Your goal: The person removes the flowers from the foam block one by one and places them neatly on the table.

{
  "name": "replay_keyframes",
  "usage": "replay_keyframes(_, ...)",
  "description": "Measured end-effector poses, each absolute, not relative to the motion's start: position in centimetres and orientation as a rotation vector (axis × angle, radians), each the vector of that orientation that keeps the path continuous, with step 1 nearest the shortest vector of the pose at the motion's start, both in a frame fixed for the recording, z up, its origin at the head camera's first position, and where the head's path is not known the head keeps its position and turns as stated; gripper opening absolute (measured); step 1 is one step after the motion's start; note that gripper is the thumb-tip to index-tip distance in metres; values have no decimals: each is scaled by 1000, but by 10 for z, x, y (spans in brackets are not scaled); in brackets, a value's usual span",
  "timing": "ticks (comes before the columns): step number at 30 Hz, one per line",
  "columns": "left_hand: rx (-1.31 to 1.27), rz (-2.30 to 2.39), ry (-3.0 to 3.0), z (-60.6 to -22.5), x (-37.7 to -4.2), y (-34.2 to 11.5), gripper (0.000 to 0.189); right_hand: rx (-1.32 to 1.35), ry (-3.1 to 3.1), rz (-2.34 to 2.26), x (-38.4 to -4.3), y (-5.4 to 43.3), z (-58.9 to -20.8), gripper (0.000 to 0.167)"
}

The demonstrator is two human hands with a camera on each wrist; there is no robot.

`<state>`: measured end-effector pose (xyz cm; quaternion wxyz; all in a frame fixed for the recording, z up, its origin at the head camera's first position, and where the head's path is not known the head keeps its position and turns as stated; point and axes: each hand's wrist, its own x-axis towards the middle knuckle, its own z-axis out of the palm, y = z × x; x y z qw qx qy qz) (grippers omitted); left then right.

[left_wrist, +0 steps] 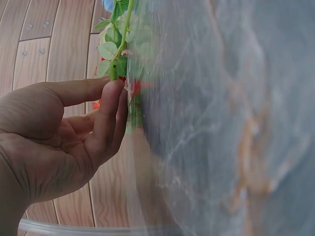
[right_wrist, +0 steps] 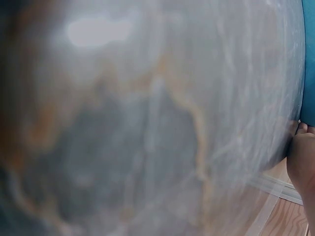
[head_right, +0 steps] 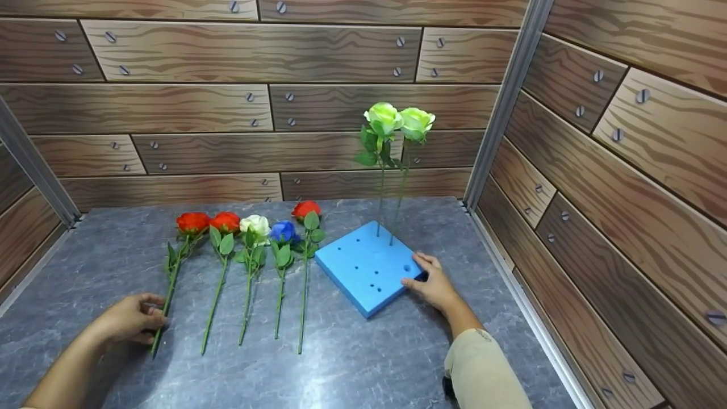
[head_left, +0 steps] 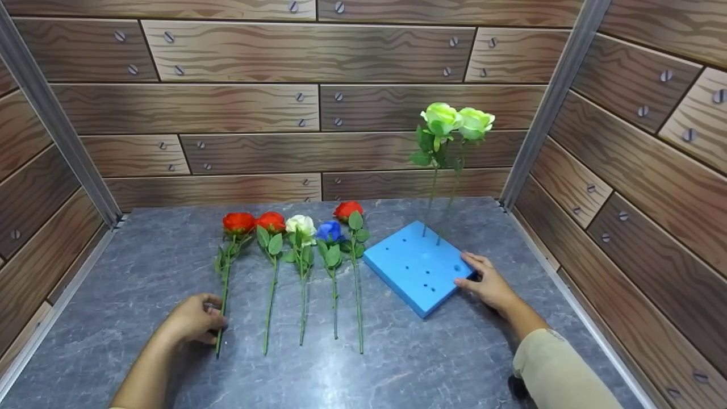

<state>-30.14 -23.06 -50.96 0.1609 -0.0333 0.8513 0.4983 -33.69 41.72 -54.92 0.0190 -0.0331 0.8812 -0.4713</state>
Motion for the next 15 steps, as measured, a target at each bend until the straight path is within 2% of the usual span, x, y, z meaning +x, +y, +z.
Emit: replay_keyframes(15, -119, 1372, 2426, -512, -304, -235, 60, -100, 2734, -1469, -336, 416, -548, 83)
